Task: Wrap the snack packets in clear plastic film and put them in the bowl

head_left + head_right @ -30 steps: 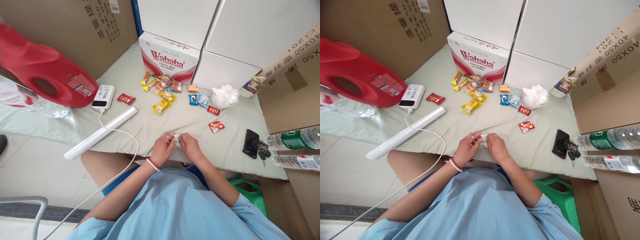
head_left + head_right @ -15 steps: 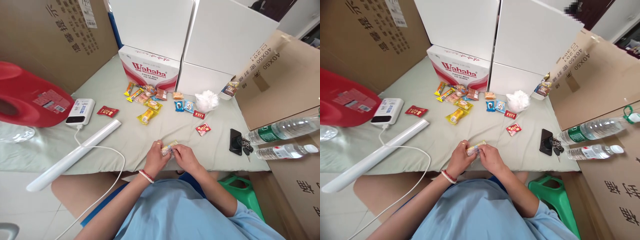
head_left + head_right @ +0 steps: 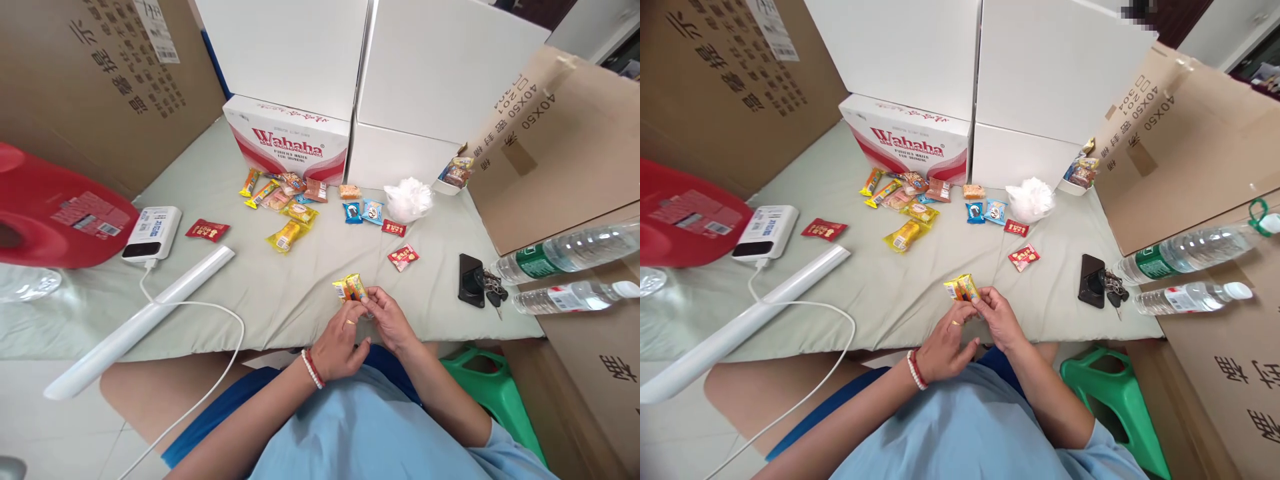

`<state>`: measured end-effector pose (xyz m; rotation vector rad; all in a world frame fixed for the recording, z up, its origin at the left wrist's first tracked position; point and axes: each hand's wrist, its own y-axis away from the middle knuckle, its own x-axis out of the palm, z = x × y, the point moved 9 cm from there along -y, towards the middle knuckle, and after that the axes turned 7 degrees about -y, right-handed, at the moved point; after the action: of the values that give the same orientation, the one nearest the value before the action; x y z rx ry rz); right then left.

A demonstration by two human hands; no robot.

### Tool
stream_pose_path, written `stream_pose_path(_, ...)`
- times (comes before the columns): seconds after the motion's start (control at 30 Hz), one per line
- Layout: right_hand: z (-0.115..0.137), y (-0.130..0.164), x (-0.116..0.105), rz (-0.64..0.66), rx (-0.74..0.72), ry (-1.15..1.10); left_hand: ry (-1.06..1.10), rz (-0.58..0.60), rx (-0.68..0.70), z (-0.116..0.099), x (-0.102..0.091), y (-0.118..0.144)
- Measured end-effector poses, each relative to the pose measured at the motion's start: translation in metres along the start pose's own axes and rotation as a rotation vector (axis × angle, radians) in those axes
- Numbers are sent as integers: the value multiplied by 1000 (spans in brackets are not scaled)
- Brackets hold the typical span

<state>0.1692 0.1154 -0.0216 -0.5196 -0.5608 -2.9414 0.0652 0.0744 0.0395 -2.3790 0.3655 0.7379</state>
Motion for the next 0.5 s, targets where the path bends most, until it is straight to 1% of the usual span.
stream_pose_path(0.07,10,-1,-2,46,-43,79,134,28,-63,5,1,-1)
stream_pose_path(0.17,26,0,-1,166,-110,246,324,70,-156,13,0,-3)
stream_pose_path(0.23,31,0,0,237,-139,305,501,67,-228,20,-4,-5)
stream_pose_path(0.27,32,-1,-1,250,-149,302,593,56,-269,24,-6,-7)
stream_pose_path(0.3,31,-3,-3,238,-156,272,671,32,-318,30,-9,-8)
stream_pose_path(0.37,27,-8,-12,147,-151,142,728,-77,-454,47,-18,-9)
stream_pose_path(0.43,16,-13,-22,29,-108,-31,631,-234,-636,68,-29,-6)
stream_pose_path(0.47,11,-15,-24,-7,-78,-106,564,-286,-723,77,-32,-3)
stream_pose_path(0.5,6,-16,-23,-14,-48,-158,518,-299,-791,83,-32,-1)
